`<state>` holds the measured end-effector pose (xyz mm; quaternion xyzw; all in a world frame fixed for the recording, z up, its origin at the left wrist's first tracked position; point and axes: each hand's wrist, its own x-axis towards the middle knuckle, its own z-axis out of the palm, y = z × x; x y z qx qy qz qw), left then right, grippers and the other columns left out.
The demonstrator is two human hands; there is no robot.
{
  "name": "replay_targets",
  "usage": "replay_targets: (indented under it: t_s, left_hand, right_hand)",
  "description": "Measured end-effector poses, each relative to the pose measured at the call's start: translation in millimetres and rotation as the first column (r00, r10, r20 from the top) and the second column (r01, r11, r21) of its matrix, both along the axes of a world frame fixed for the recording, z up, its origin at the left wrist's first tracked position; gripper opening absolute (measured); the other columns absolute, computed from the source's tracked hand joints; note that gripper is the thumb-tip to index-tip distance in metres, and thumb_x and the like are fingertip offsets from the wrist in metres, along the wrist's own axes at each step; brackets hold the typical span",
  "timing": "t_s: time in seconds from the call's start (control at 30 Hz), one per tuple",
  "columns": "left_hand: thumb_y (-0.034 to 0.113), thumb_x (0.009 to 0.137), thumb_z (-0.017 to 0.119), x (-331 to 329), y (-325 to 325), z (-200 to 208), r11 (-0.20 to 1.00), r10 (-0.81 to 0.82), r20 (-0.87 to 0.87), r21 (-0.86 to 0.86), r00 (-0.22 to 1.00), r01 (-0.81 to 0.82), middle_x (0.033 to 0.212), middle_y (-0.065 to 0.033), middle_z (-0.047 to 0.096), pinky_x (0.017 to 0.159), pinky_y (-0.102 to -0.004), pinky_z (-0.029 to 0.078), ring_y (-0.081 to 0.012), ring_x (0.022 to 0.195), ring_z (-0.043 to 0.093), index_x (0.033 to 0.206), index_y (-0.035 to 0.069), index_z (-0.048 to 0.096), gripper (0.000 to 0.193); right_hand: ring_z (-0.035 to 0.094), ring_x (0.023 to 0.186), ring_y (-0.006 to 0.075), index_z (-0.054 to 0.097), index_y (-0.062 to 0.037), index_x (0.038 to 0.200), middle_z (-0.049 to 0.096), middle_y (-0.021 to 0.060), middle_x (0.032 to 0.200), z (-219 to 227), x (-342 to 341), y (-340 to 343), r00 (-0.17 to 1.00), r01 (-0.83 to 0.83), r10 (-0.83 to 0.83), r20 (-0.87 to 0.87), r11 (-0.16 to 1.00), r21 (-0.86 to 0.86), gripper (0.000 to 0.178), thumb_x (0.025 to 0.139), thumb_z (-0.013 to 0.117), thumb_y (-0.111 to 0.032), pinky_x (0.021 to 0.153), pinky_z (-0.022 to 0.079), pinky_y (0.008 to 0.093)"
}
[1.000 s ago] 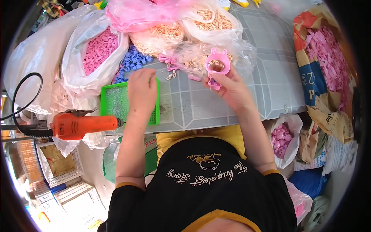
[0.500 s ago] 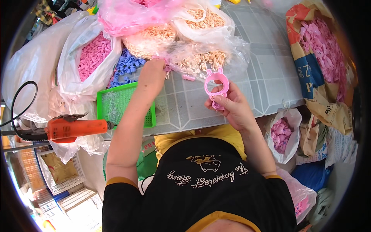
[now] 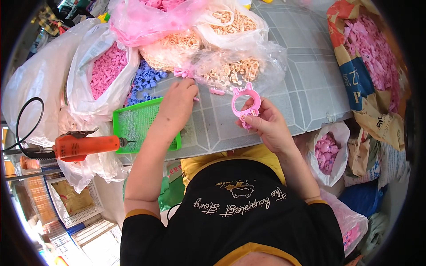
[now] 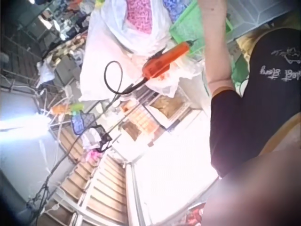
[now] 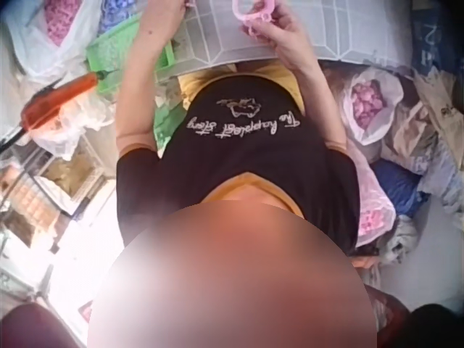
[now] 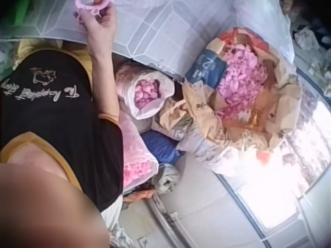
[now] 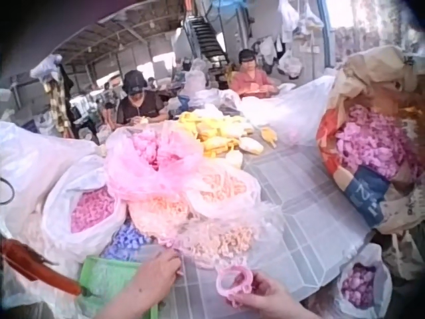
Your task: Assembling a small pink character toy by attaching decorative parts and using a hot air tool.
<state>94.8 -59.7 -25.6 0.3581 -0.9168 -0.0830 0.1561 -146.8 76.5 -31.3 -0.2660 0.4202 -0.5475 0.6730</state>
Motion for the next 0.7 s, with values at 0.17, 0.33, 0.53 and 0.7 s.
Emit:
replay_targets:
  t_s: [0.17, 0.33, 0.53, 0.7]
  left_hand:
    - [-0.004, 0.073, 0.06, -2.0, -12.5, -2.5, 0.998, -0.034, 0.02, 0.046, 0.999, 0.033, 0.093, -0.0161, 0.06, 0.082, -0.0455, 0.048, -0.0368, 0.094, 0.058, 0.087, 0.001, 0.057, 0.014]
    - [-0.003, 0.071, 0.063, -0.5, -23.8, -11.1, 0.996, -0.081, -0.015, 0.047, 0.997, 0.082, 0.087, -0.0158, 0.06, 0.079, -0.0456, 0.048, -0.0377, 0.091, 0.059, 0.082, 0.002, 0.055, 0.014]
    - [0.0, 0.071, 0.066, -3.6, -19.0, 13.4, 0.976, 0.079, -0.081, 0.208, 0.994, -0.061, 0.082, -0.017, 0.063, 0.073, -0.0429, 0.05, -0.0371, 0.081, 0.063, 0.083, 0.0, 0.06, 0.013]
    - [0.004, 0.073, 0.068, -2.0, -44.8, 23.7, 0.974, 0.219, -0.185, -0.017, 0.958, -0.225, 0.083, -0.0183, 0.065, 0.073, -0.0432, 0.051, -0.0366, 0.08, 0.064, 0.084, 0.0, 0.063, 0.013]
  right_hand:
    - [0.069, 0.092, 0.0193, 0.055, -0.0048, 0.119, 0.064, 0.0063, 0.106, -3.2, -7.8, 3.1, 0.999, 0.044, -0.044, 0.0, 0.999, 0.008, 0.033, 0.089, 0.069, -0.003, 0.084, 0.056, 0.0309]
    - [0.069, 0.091, 0.0195, 0.055, -0.0055, 0.117, 0.065, 0.0069, 0.103, -6.3, -14.4, 6.2, 0.984, 0.162, -0.162, 0.08, 0.987, 0.005, 0.03, 0.09, 0.068, -0.003, 0.084, 0.057, 0.0321]
    - [0.069, 0.09, 0.0195, 0.056, -0.0054, 0.117, 0.065, 0.0068, 0.105, -11.8, -23.4, 10.6, 0.978, 0.187, -0.189, 0.088, 0.982, 0.024, 0.03, 0.09, 0.068, -0.003, 0.084, 0.058, 0.0327]
    - [0.07, 0.091, 0.0197, 0.056, -0.0053, 0.117, 0.065, 0.0058, 0.105, -12.1, -22.1, 12.6, 0.984, 0.138, -0.138, 0.111, 0.99, 0.015, 0.032, 0.089, 0.07, -0.003, 0.082, 0.058, 0.0326]
